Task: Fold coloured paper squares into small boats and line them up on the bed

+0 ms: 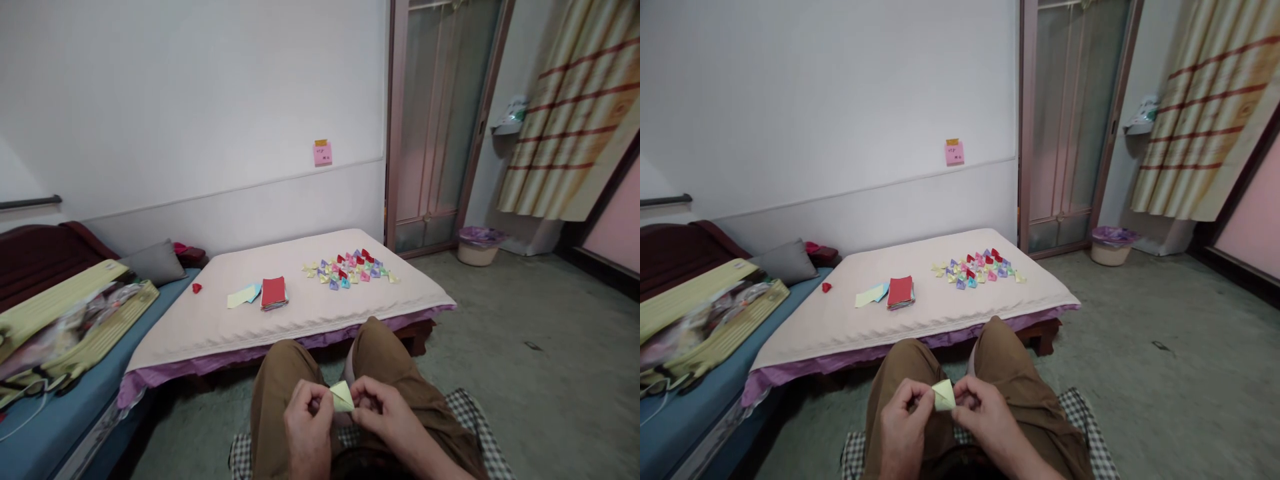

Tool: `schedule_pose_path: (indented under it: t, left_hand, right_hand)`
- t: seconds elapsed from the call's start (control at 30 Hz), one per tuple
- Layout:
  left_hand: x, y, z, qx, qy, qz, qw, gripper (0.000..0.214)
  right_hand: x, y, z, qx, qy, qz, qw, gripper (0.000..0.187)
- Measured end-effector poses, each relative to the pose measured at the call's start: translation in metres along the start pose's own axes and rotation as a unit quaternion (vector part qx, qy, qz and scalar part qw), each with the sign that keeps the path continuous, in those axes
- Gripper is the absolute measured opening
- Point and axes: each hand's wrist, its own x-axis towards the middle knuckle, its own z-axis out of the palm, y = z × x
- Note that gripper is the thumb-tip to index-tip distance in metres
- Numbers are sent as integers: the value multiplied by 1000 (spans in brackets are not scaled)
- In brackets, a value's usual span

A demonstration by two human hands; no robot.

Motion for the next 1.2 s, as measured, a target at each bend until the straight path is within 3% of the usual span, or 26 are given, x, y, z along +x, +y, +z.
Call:
schedule_pose_path:
  t: [0.07, 0.2, 0.53, 0.67, 0.77, 0.87, 0.97, 1.07, 1.2]
  left_hand:
    - [-2, 2, 2, -17, 12, -11, 1000, 19]
    - [-6, 5, 5, -26, 22, -13, 999, 19]
    - [-11, 1, 13, -49, 26, 2, 998, 19]
    - [-12, 0, 12, -73, -13, -9, 997, 21]
    - [-9, -1, 8, -129, -58, -51, 989, 21]
    - [-4, -4, 4, -227, -76, -141, 961, 16]
    - [-1, -4, 2, -318, -142, -227, 909, 18]
    - [-1, 0, 4, -400, -219, -299, 838, 17]
    - [-4, 2, 7, -470, -246, -352, 771, 12]
  right_hand:
    - [0, 2, 6, 64, -23, 10, 998, 6]
    - [-3, 3, 13, 144, -9, 39, 989, 15]
    - [-2, 15, 16, 227, 56, 78, 969, 15]
    - [-2, 19, 14, 247, 74, 78, 963, 11]
    - [-1, 18, 8, 322, 39, 94, 941, 8]
    - [1, 18, 3, 409, -7, 132, 903, 7]
    - [2, 20, 0, 456, -39, 157, 875, 6]
    - [2, 21, 1, 455, -66, 156, 874, 5]
    - [1, 19, 2, 432, -75, 152, 886, 4]
